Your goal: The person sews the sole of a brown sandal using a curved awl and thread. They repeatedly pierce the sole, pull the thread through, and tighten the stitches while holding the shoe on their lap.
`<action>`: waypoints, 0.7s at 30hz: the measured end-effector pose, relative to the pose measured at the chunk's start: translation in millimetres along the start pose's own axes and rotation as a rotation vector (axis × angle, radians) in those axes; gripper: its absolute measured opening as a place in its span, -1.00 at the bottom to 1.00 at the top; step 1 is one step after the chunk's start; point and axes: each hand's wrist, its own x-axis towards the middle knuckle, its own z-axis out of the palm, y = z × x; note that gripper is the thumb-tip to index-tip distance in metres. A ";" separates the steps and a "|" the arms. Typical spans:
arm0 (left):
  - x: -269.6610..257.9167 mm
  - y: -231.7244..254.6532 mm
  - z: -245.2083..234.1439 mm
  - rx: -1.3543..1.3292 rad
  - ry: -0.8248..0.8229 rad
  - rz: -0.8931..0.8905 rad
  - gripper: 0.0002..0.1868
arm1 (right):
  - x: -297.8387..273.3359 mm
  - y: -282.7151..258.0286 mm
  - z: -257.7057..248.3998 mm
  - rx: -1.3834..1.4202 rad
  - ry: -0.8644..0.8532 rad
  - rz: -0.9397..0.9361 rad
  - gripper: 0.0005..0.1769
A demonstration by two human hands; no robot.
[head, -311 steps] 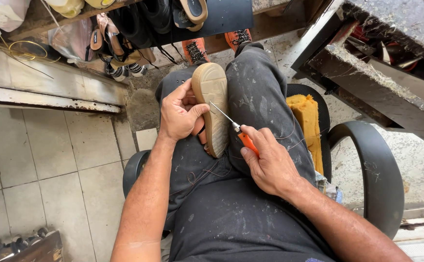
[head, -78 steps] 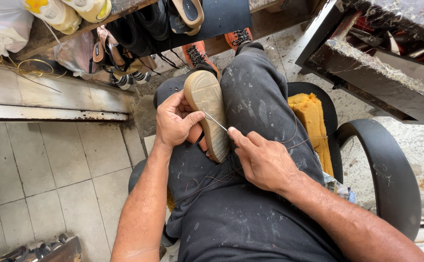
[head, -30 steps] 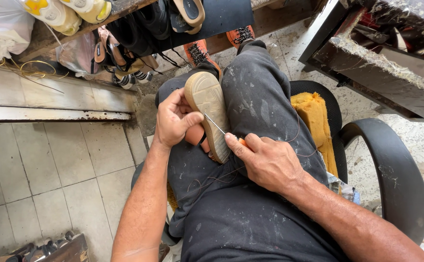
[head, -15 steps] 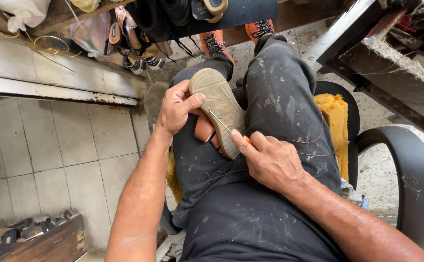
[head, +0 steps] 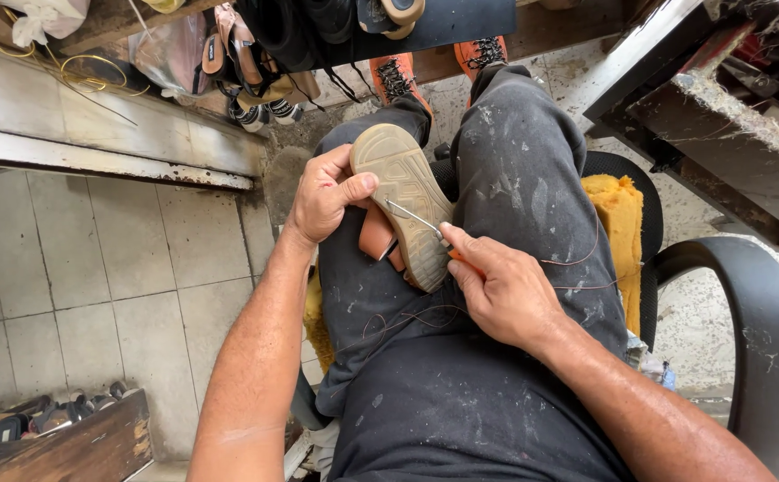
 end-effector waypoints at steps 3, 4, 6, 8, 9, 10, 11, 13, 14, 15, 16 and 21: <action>-2.3 1.1 -1.4 0.021 -0.018 -0.015 -0.79 | -8.9 -1.2 -0.6 -0.238 0.070 -0.183 -0.47; -1.6 2.4 -1.4 0.021 -0.017 -0.016 -0.79 | -8.4 -2.6 0.2 -0.237 0.069 -0.184 -0.47; -1.3 4.5 -1.1 0.073 -0.022 0.011 -0.78 | -8.9 -5.9 2.0 -0.391 0.126 -0.317 -0.51; -3.8 6.0 -0.9 0.075 -0.021 -0.002 -0.78 | -9.3 -6.1 5.7 -0.444 0.156 -0.372 -0.50; -3.9 7.4 -0.8 0.077 -0.019 -0.012 -0.78 | -8.4 -6.0 7.0 -0.498 0.186 -0.428 -0.49; -4.7 12.2 1.8 0.076 -0.019 -0.013 -0.78 | -8.7 -6.2 7.8 -0.498 0.185 -0.428 -0.49; -5.4 16.8 4.5 0.080 -0.020 -0.011 -0.77 | -9.1 -6.3 8.6 -0.539 0.188 -0.457 -0.49; -5.2 21.0 7.1 0.084 -0.022 -0.009 -0.77 | -9.2 -5.3 10.2 -0.582 0.191 -0.486 -0.49; -4.8 20.3 6.9 0.086 -0.020 -0.005 -0.77 | -9.4 -4.5 11.4 -0.613 0.199 -0.500 -0.49; -4.4 19.7 6.7 0.089 -0.018 -0.001 -0.77 | -9.6 -3.7 12.5 -0.644 0.206 -0.515 -0.49; -4.9 21.0 7.5 0.089 -0.019 0.001 -0.77 | -9.7 -3.8 12.6 -0.645 0.207 -0.516 -0.49; -6.3 24.4 10.9 0.094 -0.003 0.010 -0.78 | -9.8 -3.2 12.6 -0.720 0.204 -0.555 -0.47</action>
